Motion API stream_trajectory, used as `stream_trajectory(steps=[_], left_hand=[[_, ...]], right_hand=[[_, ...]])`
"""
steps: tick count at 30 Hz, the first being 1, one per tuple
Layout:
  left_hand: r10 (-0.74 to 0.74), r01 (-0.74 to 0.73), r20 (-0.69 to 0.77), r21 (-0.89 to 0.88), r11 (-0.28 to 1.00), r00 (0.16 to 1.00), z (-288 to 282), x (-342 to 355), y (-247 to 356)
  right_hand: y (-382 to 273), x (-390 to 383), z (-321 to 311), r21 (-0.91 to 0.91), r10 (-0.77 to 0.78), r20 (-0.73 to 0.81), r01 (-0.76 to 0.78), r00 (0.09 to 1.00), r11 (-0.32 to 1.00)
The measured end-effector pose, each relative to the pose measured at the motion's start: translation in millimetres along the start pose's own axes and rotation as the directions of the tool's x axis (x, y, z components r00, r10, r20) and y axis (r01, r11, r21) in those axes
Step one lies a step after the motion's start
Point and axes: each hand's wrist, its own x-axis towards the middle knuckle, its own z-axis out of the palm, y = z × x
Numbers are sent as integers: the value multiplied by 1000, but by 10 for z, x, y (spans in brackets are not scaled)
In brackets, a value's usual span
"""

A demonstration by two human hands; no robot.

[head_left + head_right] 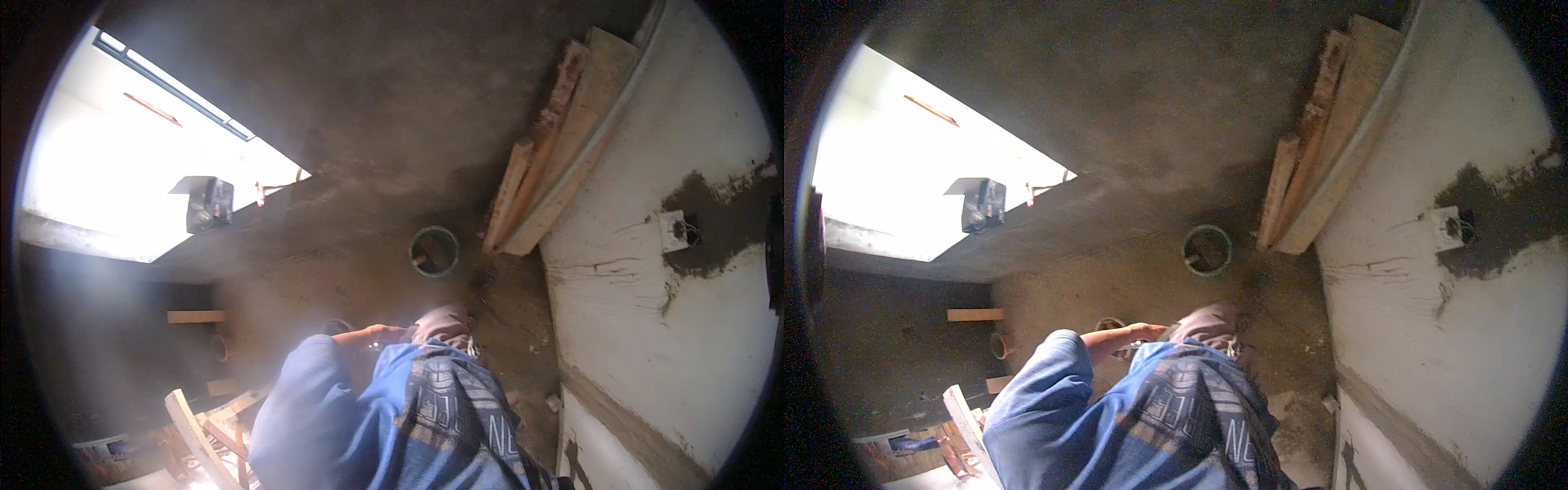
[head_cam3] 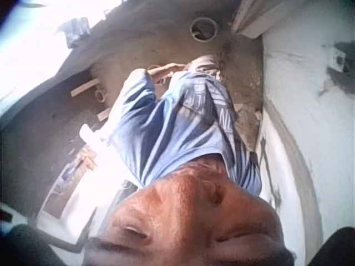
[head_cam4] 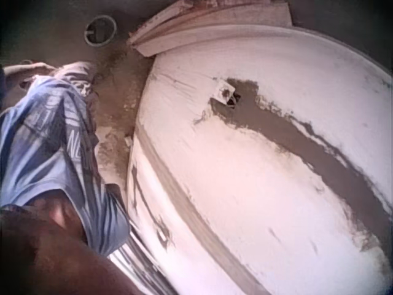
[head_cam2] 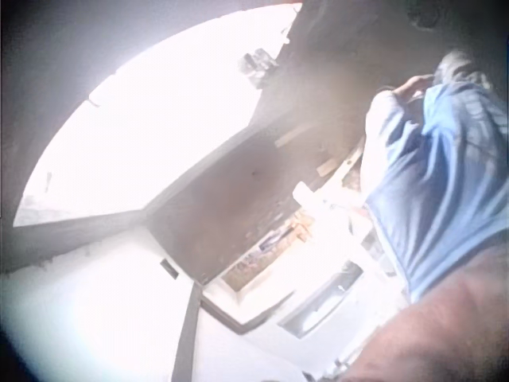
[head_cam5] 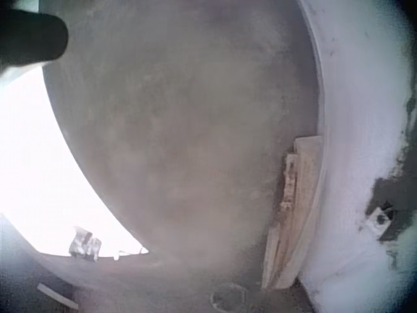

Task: The person installs an electrical wall socket by connecting wires and securing the plate with a screwdriver.

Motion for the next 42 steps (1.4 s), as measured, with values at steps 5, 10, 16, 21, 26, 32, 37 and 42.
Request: stream_trajectory(steps=[5, 10, 16, 21, 26, 32, 37, 42], left_hand=[[32, -31, -58, 15, 999, 998, -202, 15, 150], [137, -137, -127, 3, 991, 982, -577, 120, 456], [339, -350, -100, -132, 927, 936, -178, -279, 462], [385, -414, 168, 209, 886, 908, -461, -495, 336], [126, -141, 100, 163, 977, 987, -494, -300, 258], [-1, -1, 16, 112, 994, 1000, -346, 339, -125], [-107, 107, -3, 117, 987, 994, -711, 427, -267], [-104, 104, 1, -6, 995, 995, -615, -18, -67]], right_hand=[[373, 377, -65, 132, -78, -20, 79, 997, 988], [-116, 49, 291, 161, -65, -21, 68, 998, 985], [332, -471, 325, 244, -59, -30, 64, 998, 968], [674, -734, 689, 38, -130, -128, 136, 983, 990], [849, -695, 839, -192, -204, -174, 170, 964, 967], [435, -738, 364, 222, 133, -118, -105, 984, 969], [-298, -830, 272, 539, 178, -104, -95, 979, 837], [441, 273, 110, -82, -122, -358, 99, 926, 992]])
